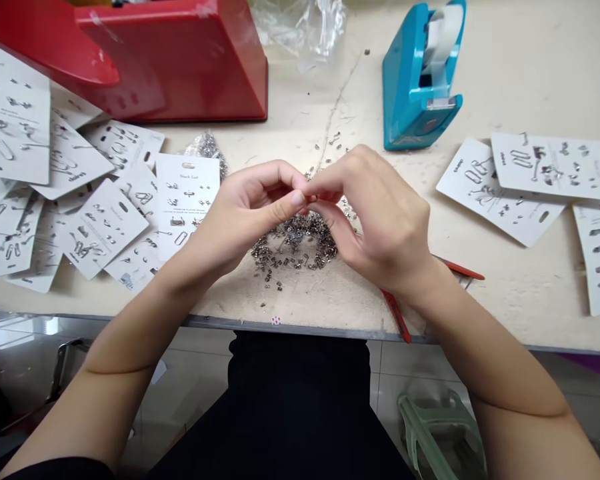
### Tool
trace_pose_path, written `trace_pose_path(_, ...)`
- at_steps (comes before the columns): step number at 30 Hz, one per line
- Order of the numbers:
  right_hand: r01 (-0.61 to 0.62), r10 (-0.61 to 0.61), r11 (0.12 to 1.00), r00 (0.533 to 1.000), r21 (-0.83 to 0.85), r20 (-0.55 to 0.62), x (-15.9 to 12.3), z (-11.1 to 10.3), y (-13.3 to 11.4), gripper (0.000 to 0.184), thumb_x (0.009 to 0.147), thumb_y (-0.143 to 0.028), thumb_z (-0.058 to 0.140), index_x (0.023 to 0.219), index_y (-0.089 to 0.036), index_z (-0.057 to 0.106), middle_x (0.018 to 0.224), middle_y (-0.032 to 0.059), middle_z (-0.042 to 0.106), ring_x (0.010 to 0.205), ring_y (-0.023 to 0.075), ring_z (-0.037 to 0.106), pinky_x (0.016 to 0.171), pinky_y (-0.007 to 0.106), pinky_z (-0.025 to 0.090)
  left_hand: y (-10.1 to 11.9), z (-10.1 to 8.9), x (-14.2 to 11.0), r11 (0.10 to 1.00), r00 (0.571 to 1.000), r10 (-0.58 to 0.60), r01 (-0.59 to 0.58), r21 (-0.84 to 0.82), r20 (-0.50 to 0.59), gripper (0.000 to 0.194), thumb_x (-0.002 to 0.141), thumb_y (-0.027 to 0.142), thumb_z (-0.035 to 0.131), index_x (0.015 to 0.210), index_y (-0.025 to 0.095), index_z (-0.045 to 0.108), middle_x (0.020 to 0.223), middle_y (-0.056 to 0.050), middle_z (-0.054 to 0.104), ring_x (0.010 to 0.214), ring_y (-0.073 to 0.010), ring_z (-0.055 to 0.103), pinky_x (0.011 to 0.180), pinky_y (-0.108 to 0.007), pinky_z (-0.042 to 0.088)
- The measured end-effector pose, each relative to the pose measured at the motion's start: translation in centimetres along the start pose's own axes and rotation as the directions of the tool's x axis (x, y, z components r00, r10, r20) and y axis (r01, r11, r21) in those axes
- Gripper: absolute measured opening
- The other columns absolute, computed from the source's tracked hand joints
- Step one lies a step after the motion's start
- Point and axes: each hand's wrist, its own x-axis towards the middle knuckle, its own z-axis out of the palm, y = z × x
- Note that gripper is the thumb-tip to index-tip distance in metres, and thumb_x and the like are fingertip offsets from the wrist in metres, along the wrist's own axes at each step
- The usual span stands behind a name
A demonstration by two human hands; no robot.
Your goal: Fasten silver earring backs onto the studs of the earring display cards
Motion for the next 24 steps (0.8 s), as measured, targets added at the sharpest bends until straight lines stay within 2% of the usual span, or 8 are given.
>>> trace_pose_path(4, 0.042, -0.042, 0.999, 0.999, 0.014, -0.014, -0.25, 0.14, 0.32, 0.025, 0.081, -0.003, 0.071, 0.097, -0.020, 0.061, 0.080, 0.0008, 0.067, 0.068, 0.0163, 0.064, 0.062, 0.032, 0.054, -0.16, 0.08, 0.02, 1.000, 1.000, -0.015, 0.015, -0.011, 0.008, 0.035, 0.084, 0.051, 0.076, 0.082, 0.017, 0.066, 0.084, 0.001, 0.067, 0.079, -0.0083, 0.063, 0.075, -0.022, 0.056)
trace_pose_path(10, -0.098, 0.109, 0.975, 0.993, 0.199, -0.044, -0.63, 0.51, 0.29, 0.027, 0.080, -0.006, 0.072, 0.097, -0.024, 0.060, 0.080, 0.0012, 0.064, 0.070, 0.0180, 0.062, 0.059, 0.035, 0.052, 0.06, 0.13, 0.01, 0.998, 0.999, -0.041, 0.041, -0.044, 0.009, 0.024, 0.089, 0.039, 0.073, 0.081, 0.018, 0.064, 0.084, 0.001, 0.066, 0.080, -0.0086, 0.062, 0.078, -0.023, 0.054)
trace_pose_path(15, -0.077, 0.075, 0.982, 0.997, 0.173, 0.016, -0.33, 0.19, 0.12, 0.022, 0.084, -0.004, 0.065, 0.086, -0.025, 0.057, 0.078, 0.0024, 0.062, 0.072, 0.0193, 0.060, 0.062, 0.037, 0.051, 0.10, 0.18, -0.04, 0.996, 0.998, -0.059, 0.061, -0.058, 0.034, 0.030, 0.085, 0.043, 0.077, 0.082, 0.018, 0.060, 0.086, 0.000, 0.064, 0.083, -0.0106, 0.061, 0.078, -0.023, 0.053)
trace_pose_path(19, -0.082, 0.072, 0.984, 0.995, 0.157, 0.072, -0.13, 0.03, 0.07, 0.023, 0.087, -0.003, 0.060, 0.087, -0.025, 0.054, 0.078, 0.0019, 0.060, 0.072, 0.0194, 0.058, 0.063, 0.037, 0.049, -0.09, 0.15, -0.15, 0.998, 0.998, -0.052, 0.053, -0.026, 0.038, 0.030, 0.086, 0.043, 0.075, 0.082, 0.020, 0.057, 0.084, 0.000, 0.060, 0.081, -0.0116, 0.057, 0.074, -0.024, 0.050)
trace_pose_path(21, -0.057, 0.046, 0.991, 0.994, 0.122, 0.096, -0.15, 0.10, 0.12, 0.023, 0.088, -0.003, 0.058, 0.088, -0.025, 0.053, 0.078, 0.0019, 0.060, 0.073, 0.0197, 0.058, 0.063, 0.037, 0.048, -0.25, 0.08, -0.22, 0.999, 0.998, -0.041, 0.042, -0.009, 0.046, 0.030, 0.087, 0.042, 0.074, 0.081, 0.021, 0.054, 0.082, 0.000, 0.058, 0.079, -0.0124, 0.055, 0.071, -0.026, 0.048)
trace_pose_path(24, 0.033, -0.040, 0.995, 0.997, 0.092, 0.070, -0.23, 0.35, 0.34, 0.026, 0.085, 0.000, 0.057, 0.091, -0.025, 0.053, 0.078, 0.0028, 0.060, 0.074, 0.0195, 0.058, 0.063, 0.035, 0.049, -0.50, 0.01, -0.28, 1.000, 0.998, -0.029, 0.028, 0.012, 0.060, 0.031, 0.089, 0.041, 0.072, 0.080, 0.021, 0.051, 0.080, 0.001, 0.055, 0.077, -0.0127, 0.052, 0.069, -0.027, 0.045)
